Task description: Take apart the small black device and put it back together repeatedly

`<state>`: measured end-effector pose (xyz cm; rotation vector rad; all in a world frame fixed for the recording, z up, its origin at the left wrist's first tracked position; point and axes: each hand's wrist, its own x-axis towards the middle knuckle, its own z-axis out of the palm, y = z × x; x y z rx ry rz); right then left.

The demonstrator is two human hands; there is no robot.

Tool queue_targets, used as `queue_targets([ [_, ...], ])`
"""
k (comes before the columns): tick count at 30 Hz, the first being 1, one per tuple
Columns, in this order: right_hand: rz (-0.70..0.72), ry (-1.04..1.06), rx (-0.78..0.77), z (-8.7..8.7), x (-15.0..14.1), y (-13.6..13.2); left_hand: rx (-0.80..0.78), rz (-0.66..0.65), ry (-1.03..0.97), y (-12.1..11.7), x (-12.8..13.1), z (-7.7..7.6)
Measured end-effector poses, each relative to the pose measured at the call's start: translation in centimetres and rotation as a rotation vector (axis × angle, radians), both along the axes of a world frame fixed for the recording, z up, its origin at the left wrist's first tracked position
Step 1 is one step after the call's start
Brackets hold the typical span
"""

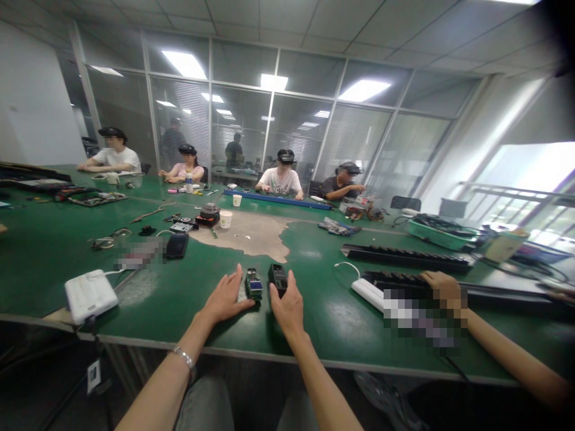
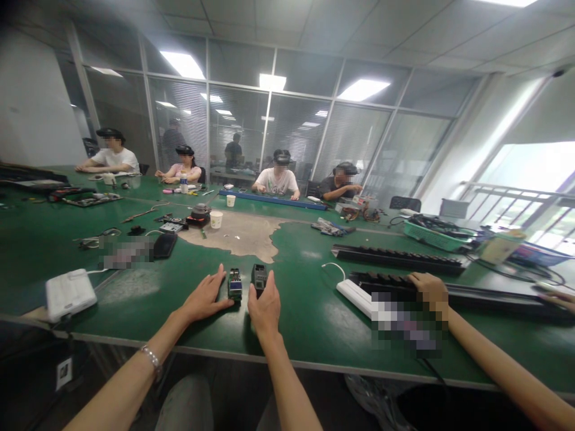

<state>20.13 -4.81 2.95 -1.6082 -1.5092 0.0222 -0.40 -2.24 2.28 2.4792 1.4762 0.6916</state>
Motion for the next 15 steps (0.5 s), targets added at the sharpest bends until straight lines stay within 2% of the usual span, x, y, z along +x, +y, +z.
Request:
queue_targets([
  [4, 0.068, 0.027, 0.076, 2.4, -2.0, -0.1, -0.002, -0.009, -0.002, 0.1, 0.0, -0.2],
  [7, 0.131, 0.012, 0.078, 3.4, -3.6, -0.2, 0.003, -0.017, -0.006, 0.3, -0.1, -0.5],
  [15, 0.164, -0.068, 0.016, 2.8, -5.8, -0.1, 0.023, -0.039, -0.011, 0.4, -0.2, -0.9],
])
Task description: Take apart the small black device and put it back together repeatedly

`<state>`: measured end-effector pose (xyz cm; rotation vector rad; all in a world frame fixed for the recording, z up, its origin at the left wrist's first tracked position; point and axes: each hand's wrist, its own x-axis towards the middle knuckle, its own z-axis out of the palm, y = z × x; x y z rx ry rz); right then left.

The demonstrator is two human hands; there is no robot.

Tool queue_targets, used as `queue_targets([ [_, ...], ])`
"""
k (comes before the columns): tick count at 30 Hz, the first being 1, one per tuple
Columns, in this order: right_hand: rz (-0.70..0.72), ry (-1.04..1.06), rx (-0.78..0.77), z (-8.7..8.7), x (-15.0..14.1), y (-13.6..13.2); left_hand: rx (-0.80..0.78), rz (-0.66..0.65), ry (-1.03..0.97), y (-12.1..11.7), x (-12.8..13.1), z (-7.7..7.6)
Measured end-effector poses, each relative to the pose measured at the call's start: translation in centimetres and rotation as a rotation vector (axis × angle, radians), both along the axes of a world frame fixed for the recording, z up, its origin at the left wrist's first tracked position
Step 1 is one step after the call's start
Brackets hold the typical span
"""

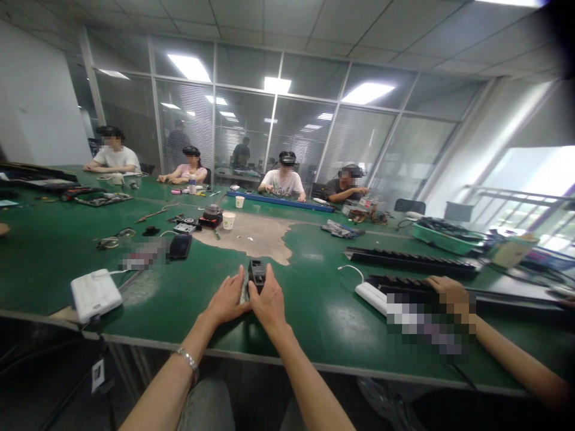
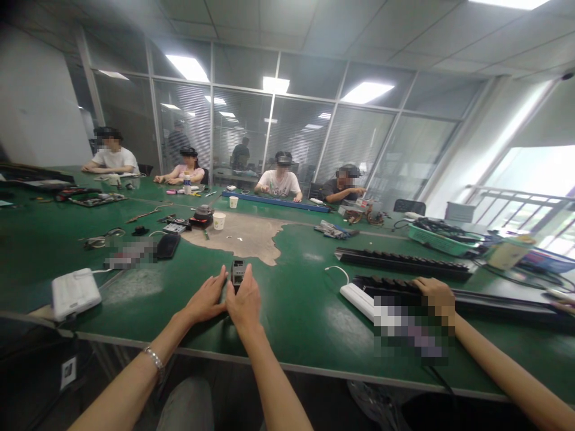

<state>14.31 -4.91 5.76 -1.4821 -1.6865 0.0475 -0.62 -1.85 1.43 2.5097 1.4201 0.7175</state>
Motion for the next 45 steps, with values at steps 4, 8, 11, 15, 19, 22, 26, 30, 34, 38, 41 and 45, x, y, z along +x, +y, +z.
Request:
queue_targets([
  [4, 0.0, -0.025, -0.021, -0.6, -0.1, 0.1, -0.015, -0.004, -0.008, -0.1, -0.1, 0.1],
  [8, -0.004, -0.045, -0.058, -1.8, -0.2, 0.2, -0.032, -0.003, -0.005, -0.3, 0.0, 0.4],
  [11, -0.019, -0.062, -0.064, -2.8, -0.4, 0.3, -0.028, -0.012, -0.008, -0.4, 0.0, 0.6],
  [15, -0.012, -0.066, -0.042, -3.4, -0.5, 0.2, -0.028, 0.003, -0.002, -0.5, 0.0, 0.5],
  [19, -0.039, -0.065, -0.022, -3.2, -0.6, 0.2, -0.029, 0.003, 0.001, -0.4, -0.1, 0.3],
  [22, -0.026, -0.058, -0.058, -2.9, -0.6, 0.1, -0.029, -0.004, 0.009, -0.3, -0.1, 0.2],
  [26, 0.01, -0.004, -0.073, -2.1, -0.4, 0.2, -0.033, -0.001, 0.008, -0.2, -0.2, 0.2],
  [30, -0.011, 0.084, -0.001, -0.3, 0.1, 0.4, -0.029, -0.004, 0.0, 0.0, -0.1, 0.1],
  [34, -0.042, 0.138, 0.097, 1.2, 1.4, 0.8, -0.031, 0.006, 0.021, 0.2, 0.1, 0.1],
  [38, -0.108, 0.15, 0.117, 0.4, 3.6, 1.2, -0.032, 0.027, 0.022, 0.1, 0.2, 0.2],
  [41, -0.146, 0.136, 0.08, -1.2, 5.2, 1.3, -0.035, 0.031, 0.014, 0.0, 0.2, 0.3],
  [45, -0.146, 0.103, 0.043, -3.4, 6.2, 1.1, -0.039, 0.029, 0.013, 0.0, 0.2, 0.3],
])
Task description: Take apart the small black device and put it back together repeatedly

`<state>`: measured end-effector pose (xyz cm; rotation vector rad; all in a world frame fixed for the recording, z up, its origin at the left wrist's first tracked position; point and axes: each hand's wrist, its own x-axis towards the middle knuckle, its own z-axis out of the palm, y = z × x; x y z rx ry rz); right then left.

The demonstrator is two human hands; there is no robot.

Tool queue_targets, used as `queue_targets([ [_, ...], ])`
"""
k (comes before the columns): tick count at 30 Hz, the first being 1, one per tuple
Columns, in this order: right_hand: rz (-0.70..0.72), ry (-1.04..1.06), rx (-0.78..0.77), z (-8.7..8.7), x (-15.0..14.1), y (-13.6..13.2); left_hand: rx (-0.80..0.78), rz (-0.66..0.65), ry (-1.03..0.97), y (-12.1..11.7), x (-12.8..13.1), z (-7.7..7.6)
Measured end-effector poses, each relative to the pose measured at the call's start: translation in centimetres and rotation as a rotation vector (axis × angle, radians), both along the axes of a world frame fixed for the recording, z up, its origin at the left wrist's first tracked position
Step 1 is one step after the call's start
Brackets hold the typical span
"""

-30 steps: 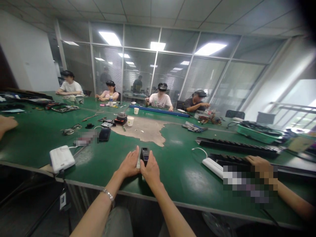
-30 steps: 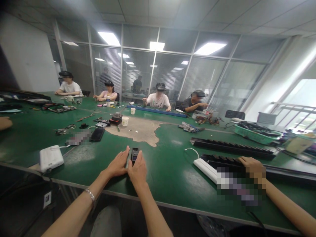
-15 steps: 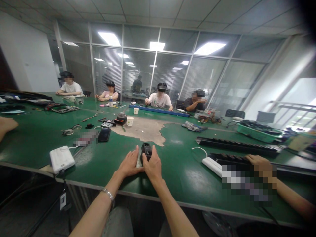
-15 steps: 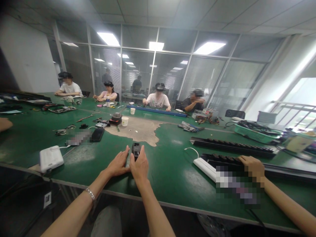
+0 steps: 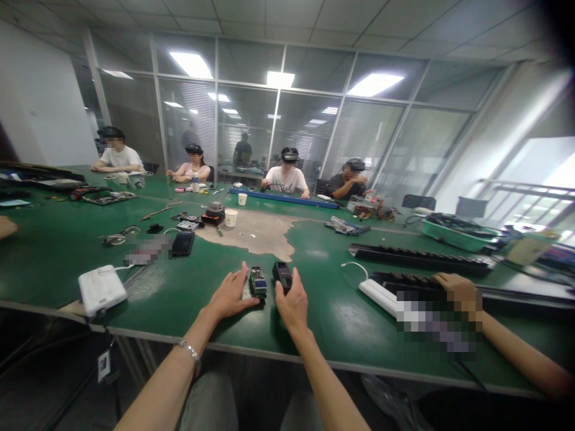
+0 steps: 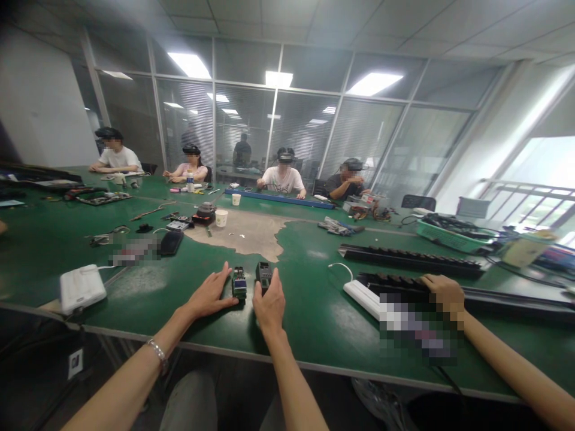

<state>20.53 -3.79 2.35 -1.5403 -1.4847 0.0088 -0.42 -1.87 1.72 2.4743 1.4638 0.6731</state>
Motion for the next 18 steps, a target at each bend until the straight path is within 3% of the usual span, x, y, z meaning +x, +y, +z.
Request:
queue_targets([
  [7, 0.027, -0.063, -0.022, -1.6, 0.0, -0.1, -0.008, 0.003, -0.021, -0.2, 0.1, 0.3],
  [18, 0.033, -0.102, 0.056, -1.7, 0.2, -0.5, -0.006, -0.011, -0.007, -0.1, 0.2, 0.3],
])
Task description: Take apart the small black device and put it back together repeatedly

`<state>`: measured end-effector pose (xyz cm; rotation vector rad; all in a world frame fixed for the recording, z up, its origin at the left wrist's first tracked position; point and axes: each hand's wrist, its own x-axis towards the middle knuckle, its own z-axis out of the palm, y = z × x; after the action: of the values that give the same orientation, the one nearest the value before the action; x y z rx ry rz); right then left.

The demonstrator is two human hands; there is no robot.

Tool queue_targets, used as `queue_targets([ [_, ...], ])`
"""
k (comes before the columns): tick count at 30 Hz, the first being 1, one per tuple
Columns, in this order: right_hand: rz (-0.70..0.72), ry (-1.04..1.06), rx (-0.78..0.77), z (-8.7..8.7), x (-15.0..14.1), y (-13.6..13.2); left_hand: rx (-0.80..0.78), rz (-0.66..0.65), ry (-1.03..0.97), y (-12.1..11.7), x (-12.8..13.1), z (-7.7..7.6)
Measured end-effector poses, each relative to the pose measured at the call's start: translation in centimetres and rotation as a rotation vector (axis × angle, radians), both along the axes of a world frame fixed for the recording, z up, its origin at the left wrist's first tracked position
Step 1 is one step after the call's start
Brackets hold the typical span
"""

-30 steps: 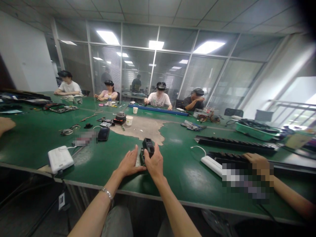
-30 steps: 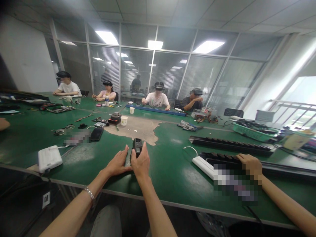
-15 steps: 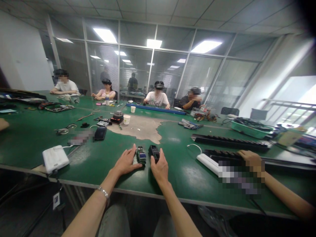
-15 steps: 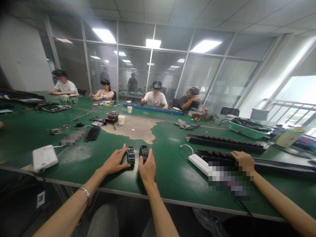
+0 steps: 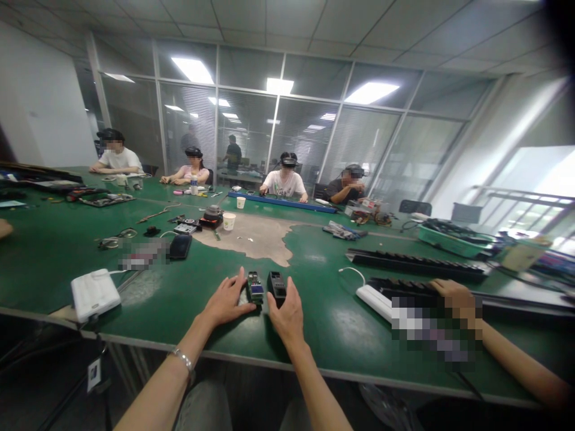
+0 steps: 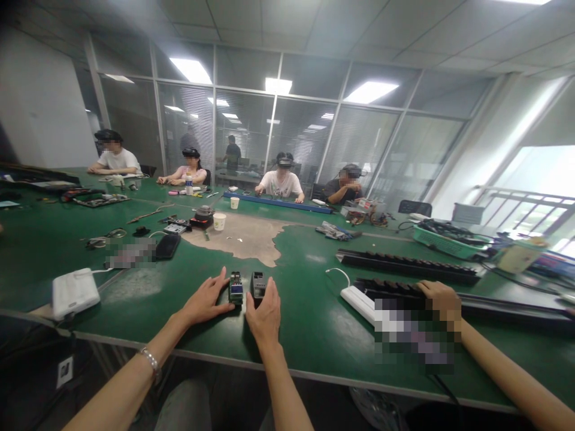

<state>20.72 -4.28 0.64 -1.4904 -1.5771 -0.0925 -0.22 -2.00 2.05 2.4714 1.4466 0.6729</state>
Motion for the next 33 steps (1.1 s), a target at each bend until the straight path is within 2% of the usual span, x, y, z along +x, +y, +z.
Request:
queue_targets([
  [11, 0.032, 0.039, -0.124, 0.1, 0.0, -0.8, -0.013, -0.005, -0.008, -0.4, -0.1, 0.3],
  [14, 0.017, 0.111, -0.092, 1.1, -0.1, -0.7, -0.017, 0.001, -0.016, -0.6, -0.2, 0.4],
  [17, 0.019, 0.181, -0.057, 2.7, -0.6, -0.2, -0.011, 0.007, -0.021, -0.6, -0.3, 0.3],
  [22, 0.115, 0.168, -0.061, 5.1, -2.8, 0.2, 0.028, 0.006, -0.021, -0.4, -0.3, 0.1],
  [27, 0.162, 0.083, -0.096, 4.8, -5.0, -0.2, 0.04, 0.002, -0.025, -0.3, -0.3, -0.4],
  [33, 0.141, 0.024, -0.128, 4.6, -5.7, -0.5, 0.033, -0.006, -0.006, -0.1, -0.3, -0.7],
])
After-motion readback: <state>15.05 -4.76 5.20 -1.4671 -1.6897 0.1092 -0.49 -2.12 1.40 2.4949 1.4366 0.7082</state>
